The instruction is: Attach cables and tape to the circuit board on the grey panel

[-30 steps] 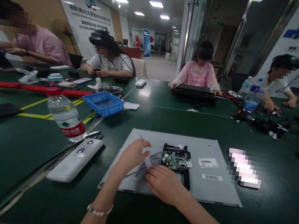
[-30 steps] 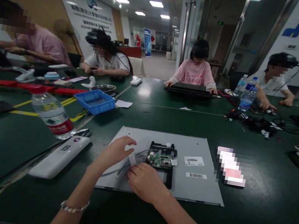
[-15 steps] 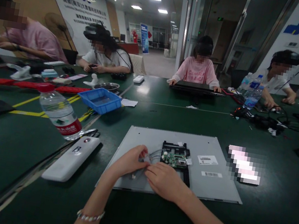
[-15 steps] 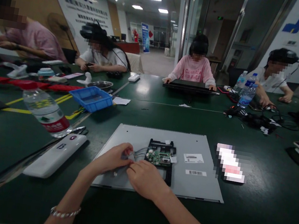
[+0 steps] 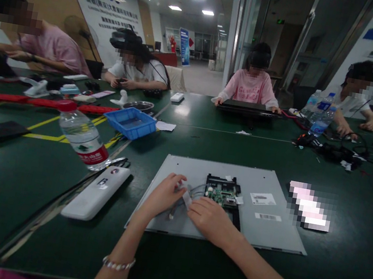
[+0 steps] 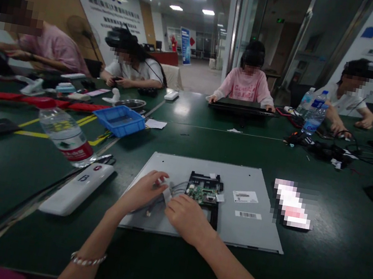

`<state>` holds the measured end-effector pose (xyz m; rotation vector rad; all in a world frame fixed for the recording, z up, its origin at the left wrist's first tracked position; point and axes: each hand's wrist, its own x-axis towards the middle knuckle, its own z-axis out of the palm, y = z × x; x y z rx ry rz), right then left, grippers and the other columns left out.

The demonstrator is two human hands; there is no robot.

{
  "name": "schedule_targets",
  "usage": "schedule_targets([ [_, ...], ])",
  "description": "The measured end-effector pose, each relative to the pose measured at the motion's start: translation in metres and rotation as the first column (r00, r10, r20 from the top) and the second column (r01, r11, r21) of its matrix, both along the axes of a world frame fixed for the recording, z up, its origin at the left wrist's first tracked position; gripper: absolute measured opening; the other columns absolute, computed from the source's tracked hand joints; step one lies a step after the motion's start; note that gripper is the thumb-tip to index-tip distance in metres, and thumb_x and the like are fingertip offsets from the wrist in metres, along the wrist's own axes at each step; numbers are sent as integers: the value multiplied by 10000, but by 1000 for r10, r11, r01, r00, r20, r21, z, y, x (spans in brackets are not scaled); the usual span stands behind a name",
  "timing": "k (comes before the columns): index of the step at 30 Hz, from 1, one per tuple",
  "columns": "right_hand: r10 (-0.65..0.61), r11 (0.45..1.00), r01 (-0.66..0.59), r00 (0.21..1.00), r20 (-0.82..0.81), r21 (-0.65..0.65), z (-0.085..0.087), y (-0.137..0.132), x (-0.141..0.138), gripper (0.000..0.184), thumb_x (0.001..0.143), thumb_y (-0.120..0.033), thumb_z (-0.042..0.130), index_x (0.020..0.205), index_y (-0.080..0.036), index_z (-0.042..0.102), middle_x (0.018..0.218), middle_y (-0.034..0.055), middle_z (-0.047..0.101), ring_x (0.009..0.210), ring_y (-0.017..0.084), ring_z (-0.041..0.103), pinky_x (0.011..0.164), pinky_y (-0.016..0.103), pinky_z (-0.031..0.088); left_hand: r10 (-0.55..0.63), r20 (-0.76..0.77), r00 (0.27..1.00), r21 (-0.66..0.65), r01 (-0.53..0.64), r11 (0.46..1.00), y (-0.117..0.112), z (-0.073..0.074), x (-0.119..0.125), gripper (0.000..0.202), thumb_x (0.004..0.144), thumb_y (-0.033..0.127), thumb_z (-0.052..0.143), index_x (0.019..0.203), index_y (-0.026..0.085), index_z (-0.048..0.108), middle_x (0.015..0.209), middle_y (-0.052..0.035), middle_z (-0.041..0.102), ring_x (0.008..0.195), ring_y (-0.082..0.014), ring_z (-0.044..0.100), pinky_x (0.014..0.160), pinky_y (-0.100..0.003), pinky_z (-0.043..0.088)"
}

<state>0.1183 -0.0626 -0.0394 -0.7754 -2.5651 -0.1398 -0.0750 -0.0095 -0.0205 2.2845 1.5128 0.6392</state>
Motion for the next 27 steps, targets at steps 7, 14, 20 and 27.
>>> schedule_targets([
  [7,0,1000,0,1000,7,-6,3,1,3,131,882,-116,500,917,-117,626,954,85,646,960,183,550,882,335,437,-23,14,1000,8,22,1000,4,-1,-1,196,792,199,442,868,197,622,822,-22,647,784,-170,603,728,-269,438],
  [14,-10,1000,9,1000,-21,-26,6,0,1,169,906,-119,453,928,-121,621,965,96,645,963,181,551,881,336,434,-17,14,1000,-38,18,999,2,5,2,189,801,219,437,849,195,619,817,-27,652,791,-177,600,740,-276,432],
  [20,-24,999,23,999,-46,-34,5,2,2,174,903,-108,446,920,-126,619,952,94,651,951,176,558,872,335,437,12,0,1000,-42,-12,999,-1,9,3,191,798,228,448,878,195,618,834,-34,659,800,-184,607,749,-279,432],
  [27,-22,994,10,993,-112,-108,9,-2,0,163,890,-168,471,910,-133,629,933,81,667,935,175,568,890,343,429,8,1,1000,-26,-8,1000,-1,7,2,204,794,223,442,882,192,623,822,-36,658,779,-179,603,738,-280,426],
])
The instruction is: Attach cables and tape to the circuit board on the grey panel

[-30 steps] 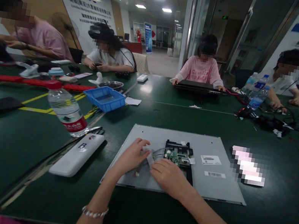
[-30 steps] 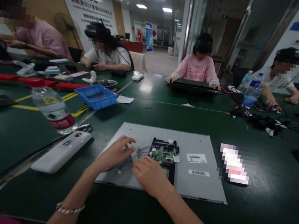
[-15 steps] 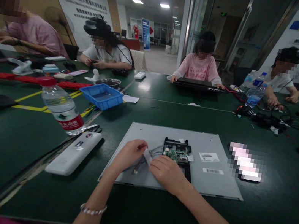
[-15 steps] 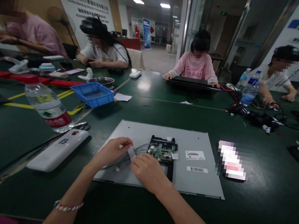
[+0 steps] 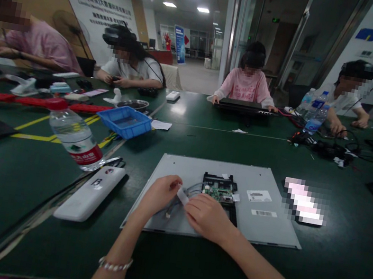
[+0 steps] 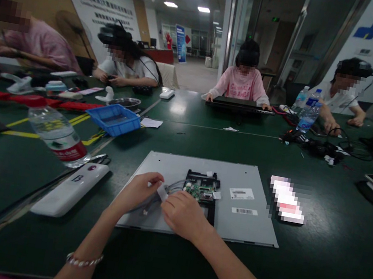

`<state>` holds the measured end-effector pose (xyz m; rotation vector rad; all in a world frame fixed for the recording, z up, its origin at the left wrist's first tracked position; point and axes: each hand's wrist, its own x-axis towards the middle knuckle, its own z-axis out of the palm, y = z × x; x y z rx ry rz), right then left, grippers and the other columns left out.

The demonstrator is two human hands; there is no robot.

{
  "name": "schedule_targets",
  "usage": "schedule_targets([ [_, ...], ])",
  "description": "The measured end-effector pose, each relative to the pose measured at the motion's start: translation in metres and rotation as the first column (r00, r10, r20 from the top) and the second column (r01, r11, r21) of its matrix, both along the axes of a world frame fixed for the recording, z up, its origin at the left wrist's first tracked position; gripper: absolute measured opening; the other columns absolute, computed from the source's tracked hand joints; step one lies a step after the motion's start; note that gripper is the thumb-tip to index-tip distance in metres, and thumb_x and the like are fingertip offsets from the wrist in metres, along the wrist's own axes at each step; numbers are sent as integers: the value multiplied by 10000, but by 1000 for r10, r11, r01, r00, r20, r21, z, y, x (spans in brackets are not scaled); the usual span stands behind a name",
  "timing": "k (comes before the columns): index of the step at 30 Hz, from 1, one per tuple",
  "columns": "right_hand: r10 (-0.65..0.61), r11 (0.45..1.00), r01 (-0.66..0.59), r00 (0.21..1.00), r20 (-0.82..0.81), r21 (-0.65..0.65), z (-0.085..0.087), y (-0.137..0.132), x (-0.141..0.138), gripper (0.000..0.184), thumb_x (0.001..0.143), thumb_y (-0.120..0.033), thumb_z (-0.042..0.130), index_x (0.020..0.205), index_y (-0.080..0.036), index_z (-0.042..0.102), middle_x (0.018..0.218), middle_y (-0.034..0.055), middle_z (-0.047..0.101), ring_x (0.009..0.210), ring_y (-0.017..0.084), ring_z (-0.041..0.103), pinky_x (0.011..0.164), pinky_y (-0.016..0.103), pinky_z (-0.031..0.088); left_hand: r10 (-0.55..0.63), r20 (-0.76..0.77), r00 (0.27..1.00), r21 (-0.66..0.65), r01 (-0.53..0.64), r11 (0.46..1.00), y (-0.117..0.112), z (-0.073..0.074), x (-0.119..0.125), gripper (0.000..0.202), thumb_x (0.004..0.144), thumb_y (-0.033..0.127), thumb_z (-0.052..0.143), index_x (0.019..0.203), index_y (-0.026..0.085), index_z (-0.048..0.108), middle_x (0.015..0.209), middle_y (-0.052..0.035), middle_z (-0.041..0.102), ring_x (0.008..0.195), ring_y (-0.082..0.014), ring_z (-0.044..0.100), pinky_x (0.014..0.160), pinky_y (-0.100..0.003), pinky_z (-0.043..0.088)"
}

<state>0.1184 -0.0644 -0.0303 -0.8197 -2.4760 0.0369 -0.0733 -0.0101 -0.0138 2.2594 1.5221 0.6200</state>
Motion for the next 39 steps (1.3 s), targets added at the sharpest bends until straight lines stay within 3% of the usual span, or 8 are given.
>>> schedule_targets([
  [5,-173,980,152,970,-173,-128,8,16,27,247,876,-174,469,1072,-156,618,1065,87,654,1026,182,562,928,378,413,-4,13,1000,11,4,1000,0,0,-2,227,789,221,441,906,194,633,826,-41,660,785,-182,607,740,-284,426],
  [8,-416,894,356,885,-209,-272,9,42,63,278,852,-184,494,1100,-163,619,1109,96,642,1055,191,559,944,381,409,2,6,1000,-6,-2,1000,-1,0,-2,235,791,219,440,923,202,634,841,-41,658,801,-185,606,742,-284,425],
  [10,-472,855,404,867,-163,-327,7,59,85,268,828,-187,521,1068,-162,639,1100,95,647,1058,195,565,952,367,403,0,-9,1000,-16,0,1000,-1,0,-2,238,791,213,442,931,205,635,847,-42,655,804,-188,602,750,-290,424],
  [14,-446,849,395,892,-74,-350,0,77,102,229,783,-167,565,985,-169,672,1062,78,665,1022,197,586,930,333,413,2,-20,1000,-25,-2,1000,0,0,-2,240,797,204,442,944,210,631,854,-41,650,807,-189,597,760,-294,425],
  [19,-502,808,461,864,-20,-366,-8,82,92,182,802,-152,537,886,-175,697,968,63,697,949,181,615,873,282,430,-3,-29,1000,-23,2,1000,-1,-3,-3,241,799,210,447,960,203,626,861,-44,650,813,-189,603,758,-287,430],
  [25,-565,803,489,806,-175,-340,-5,80,92,224,827,-191,496,935,-183,692,969,53,703,915,189,630,854,300,438,5,-47,999,-16,-5,1000,0,-4,-3,243,787,209,464,973,200,620,864,-45,647,809,-195,595,761,-298,431],
  [32,-670,736,600,712,-210,-314,-5,77,129,224,813,-193,484,915,-186,684,947,50,702,930,195,624,866,320,433,13,-30,999,-9,-13,1000,0,-3,-2,254,800,217,460,1012,191,598,966,-56,617,801,-176,598,770,-295,445],
  [39,-668,719,601,736,-108,-348,-11,76,137,220,811,-191,500,919,-180,691,940,52,709,907,194,636,847,303,441,-36,-15,999,112,38,993,11,23,16,247,829,210,458,1039,182,585,1076,-69,585,969,-203,570,899,-342,421],
])
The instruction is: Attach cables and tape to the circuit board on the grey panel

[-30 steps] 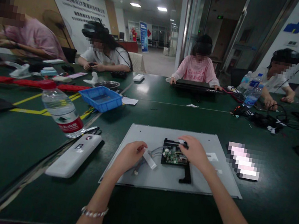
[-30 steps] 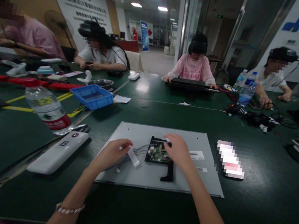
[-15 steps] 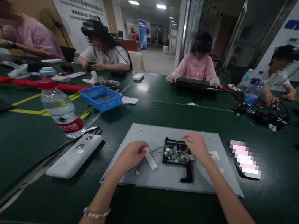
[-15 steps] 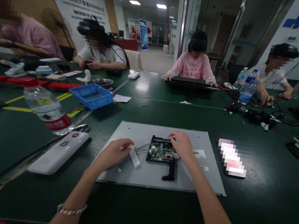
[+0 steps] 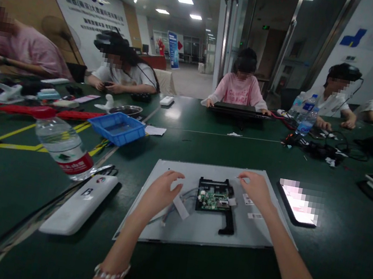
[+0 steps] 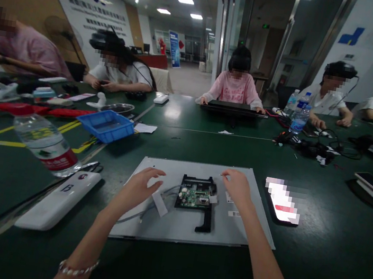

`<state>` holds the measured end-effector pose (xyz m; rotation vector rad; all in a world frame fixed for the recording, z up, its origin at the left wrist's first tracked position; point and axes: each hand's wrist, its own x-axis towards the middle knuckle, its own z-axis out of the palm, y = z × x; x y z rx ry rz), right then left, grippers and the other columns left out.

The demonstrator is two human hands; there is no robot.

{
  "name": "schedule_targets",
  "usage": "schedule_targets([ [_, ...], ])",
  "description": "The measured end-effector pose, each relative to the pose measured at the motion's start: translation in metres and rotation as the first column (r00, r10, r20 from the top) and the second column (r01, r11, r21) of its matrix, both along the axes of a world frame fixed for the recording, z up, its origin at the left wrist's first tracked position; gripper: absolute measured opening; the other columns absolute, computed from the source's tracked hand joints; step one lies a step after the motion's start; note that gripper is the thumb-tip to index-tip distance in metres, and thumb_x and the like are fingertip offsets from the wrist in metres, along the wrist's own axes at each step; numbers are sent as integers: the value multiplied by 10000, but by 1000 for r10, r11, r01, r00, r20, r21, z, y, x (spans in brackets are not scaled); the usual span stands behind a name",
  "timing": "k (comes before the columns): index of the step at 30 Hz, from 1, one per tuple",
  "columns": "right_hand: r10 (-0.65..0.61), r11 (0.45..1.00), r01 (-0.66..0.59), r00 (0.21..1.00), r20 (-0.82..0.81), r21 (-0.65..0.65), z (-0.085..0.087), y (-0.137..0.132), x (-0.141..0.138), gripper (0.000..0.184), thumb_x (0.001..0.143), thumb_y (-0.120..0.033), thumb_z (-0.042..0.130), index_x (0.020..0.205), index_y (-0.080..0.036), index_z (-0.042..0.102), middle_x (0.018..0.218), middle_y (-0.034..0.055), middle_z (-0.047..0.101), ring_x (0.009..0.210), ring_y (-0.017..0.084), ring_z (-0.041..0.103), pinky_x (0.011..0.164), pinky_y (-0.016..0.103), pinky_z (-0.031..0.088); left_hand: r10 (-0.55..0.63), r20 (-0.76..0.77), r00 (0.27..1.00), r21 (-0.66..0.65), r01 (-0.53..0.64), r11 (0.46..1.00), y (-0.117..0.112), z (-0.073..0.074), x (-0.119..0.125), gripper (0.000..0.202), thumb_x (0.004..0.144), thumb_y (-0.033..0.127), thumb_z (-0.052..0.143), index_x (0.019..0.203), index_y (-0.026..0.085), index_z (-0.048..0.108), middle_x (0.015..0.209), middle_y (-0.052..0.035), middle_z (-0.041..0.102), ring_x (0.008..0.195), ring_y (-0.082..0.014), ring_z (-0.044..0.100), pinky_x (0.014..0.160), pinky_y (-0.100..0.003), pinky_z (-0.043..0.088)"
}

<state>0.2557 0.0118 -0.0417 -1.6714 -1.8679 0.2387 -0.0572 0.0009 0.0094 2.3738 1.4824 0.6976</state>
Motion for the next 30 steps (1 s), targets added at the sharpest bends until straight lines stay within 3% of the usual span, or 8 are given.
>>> schedule_targets([
  [3,13,1000,-13,1000,19,-26,1,-2,-2,212,804,-181,508,909,-184,692,934,48,709,908,190,634,849,293,435,-55,-41,998,55,58,997,8,16,31,243,834,202,465,1044,184,585,1087,-62,595,1027,-213,549,937,-349,399],
  [5,18,999,-17,999,40,-34,3,-4,-4,207,799,-174,512,902,-187,691,936,51,707,914,189,631,851,289,430,-121,-89,989,55,127,990,11,19,57,267,833,203,476,1079,176,574,1095,-72,596,1033,-219,547,941,-349,396],
  [8,21,999,-19,998,66,-34,6,-6,-6,201,800,-176,513,894,-185,690,927,60,705,903,190,629,839,285,426,-289,-173,941,5,294,956,10,8,92,260,831,203,487,1067,178,594,1060,-86,608,998,-228,560,887,-341,424],
  [10,34,998,-31,997,74,-46,8,-8,-8,198,795,-170,516,887,-186,692,909,63,705,883,185,630,824,276,426,-327,-211,921,12,337,941,7,-5,105,246,849,202,464,1049,177,605,1011,-93,619,958,-232,572,847,-351,434],
  [17,43,991,-29,993,108,-131,12,-10,-12,204,790,-178,514,895,-198,688,835,44,702,792,163,630,734,246,418,-355,-210,911,86,379,921,4,-35,104,267,905,204,398,1096,163,581,1080,-84,610,1004,-208,563,902,-353,417],
  [23,77,977,-42,984,163,-209,12,-16,-22,198,768,-200,540,900,-218,686,794,32,698,751,173,620,636,247,388,-367,-199,909,97,391,915,8,-41,101,281,914,212,401,1138,174,567,1094,-72,615,1010,-194,566,914,-346,427],
  [27,128,963,-114,991,41,-244,15,-15,-18,253,787,-352,563,959,-208,681,755,35,695,710,171,622,637,250,407,-374,-187,908,104,397,912,10,-43,101,267,912,215,407,1112,170,578,1082,-70,621,1009,-193,565,914,-346,429],
  [30,63,976,-66,998,-19,-208,12,-10,-5,294,816,-371,522,969,-179,684,788,61,697,725,179,625,675,268,430,-367,-197,909,103,391,915,10,-43,101,275,912,214,409,1130,169,571,1102,-73,616,1017,-192,562,917,-354,427],
])
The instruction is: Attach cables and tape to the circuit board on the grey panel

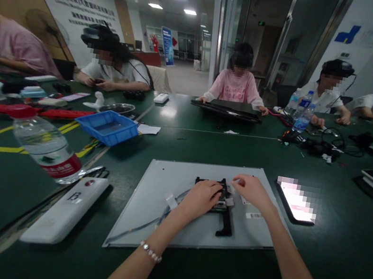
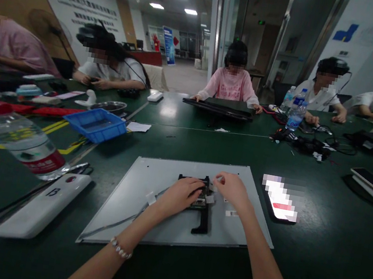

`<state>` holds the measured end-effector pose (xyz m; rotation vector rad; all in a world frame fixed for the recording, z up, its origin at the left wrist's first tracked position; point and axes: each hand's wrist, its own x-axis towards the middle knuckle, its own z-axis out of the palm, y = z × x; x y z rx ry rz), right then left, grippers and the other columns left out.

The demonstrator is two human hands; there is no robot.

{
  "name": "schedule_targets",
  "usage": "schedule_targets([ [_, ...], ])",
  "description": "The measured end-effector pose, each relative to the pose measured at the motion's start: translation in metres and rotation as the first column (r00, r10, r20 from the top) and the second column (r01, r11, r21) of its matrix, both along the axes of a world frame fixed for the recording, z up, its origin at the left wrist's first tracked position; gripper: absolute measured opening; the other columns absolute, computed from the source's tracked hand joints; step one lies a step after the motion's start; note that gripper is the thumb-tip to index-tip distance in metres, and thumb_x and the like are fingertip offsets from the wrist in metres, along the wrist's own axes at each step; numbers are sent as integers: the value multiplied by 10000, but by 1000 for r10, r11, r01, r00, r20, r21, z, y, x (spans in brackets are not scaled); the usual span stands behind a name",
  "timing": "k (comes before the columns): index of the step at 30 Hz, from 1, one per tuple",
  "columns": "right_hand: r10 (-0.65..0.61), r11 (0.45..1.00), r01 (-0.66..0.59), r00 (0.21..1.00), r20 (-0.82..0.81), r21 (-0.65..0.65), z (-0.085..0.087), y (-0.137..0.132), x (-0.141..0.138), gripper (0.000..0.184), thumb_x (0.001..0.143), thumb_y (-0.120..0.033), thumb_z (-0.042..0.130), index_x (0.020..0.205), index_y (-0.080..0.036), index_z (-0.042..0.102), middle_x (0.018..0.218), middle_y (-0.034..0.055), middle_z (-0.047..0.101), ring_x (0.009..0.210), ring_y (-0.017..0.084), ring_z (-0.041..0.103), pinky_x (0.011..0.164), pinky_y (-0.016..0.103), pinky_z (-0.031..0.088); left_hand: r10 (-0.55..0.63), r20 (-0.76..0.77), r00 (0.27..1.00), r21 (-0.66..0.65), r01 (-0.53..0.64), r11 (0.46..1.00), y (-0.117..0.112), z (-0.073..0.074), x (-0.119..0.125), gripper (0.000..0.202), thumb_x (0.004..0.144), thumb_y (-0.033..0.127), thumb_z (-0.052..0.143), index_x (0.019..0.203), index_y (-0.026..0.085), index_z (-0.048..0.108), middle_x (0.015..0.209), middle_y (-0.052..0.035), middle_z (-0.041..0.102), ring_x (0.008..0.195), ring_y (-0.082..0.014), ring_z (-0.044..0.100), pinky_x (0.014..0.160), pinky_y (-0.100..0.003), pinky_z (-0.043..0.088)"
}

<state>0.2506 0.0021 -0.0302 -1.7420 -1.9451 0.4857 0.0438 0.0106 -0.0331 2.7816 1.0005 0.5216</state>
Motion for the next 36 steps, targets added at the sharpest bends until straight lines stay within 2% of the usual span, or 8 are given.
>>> schedule_targets([
  [2,-5,1000,5,1000,-29,-10,-5,4,9,273,798,-321,542,958,-156,689,850,82,696,748,182,627,692,273,443,1,-15,1000,0,-1,1000,-1,1,0,286,915,217,410,1153,173,561,1106,-73,614,1023,-191,558,916,-355,427],
  [5,68,995,-74,994,-88,-64,-16,8,14,277,752,-311,598,945,-136,692,921,97,685,771,183,625,709,273,461,2,-34,999,-2,-2,1000,-1,3,0,292,921,225,405,1166,176,556,1111,-71,610,1030,-191,550,913,-354,428],
  [10,58,995,-66,993,-107,-74,-28,11,3,301,692,-320,656,924,-130,688,939,100,667,752,183,615,683,276,475,10,-40,999,-1,-10,1000,-2,3,1,293,929,242,395,1161,182,563,1119,-70,598,1034,-196,541,914,-353,422],
  [14,12,997,-20,995,-98,-80,-28,11,-1,286,687,-333,656,887,-132,689,911,95,672,738,184,619,653,272,471,15,-31,999,-5,-15,1000,-2,2,1,284,929,240,398,1145,190,576,1112,-67,597,1020,-192,546,912,-345,419],
  [22,28,995,-38,994,-103,-95,-22,9,0,216,706,-306,638,832,-135,679,836,84,686,715,174,616,653,265,453,7,-28,1000,-3,-7,1000,-1,0,1,287,923,239,408,1149,195,578,1103,-62,601,1018,-190,544,915,-344,414],
  [26,21,989,-44,986,-167,-138,-24,10,5,242,717,-305,641,894,-141,660,834,66,688,715,160,613,648,246,457,5,-30,1000,-9,-5,1000,-2,1,1,293,925,242,401,1153,192,578,1109,-66,598,1028,-193,540,921,-346,411],
  [30,35,990,-61,980,-194,-128,-26,12,14,323,697,-338,665,953,-141,656,903,75,686,737,161,613,661,252,465,5,-40,999,-18,-6,1000,-2,3,0,298,932,253,388,1155,190,576,1110,-67,594,1028,-192,538,916,-344,416],
  [36,105,983,-127,981,-164,-132,-27,12,9,292,675,-230,655,951,-137,667,908,76,681,754,168,610,679,267,472,18,-55,998,-18,-19,1000,-3,5,-1,295,929,248,394,1155,197,576,1121,-63,586,1024,-189,538,904,-334,423],
])
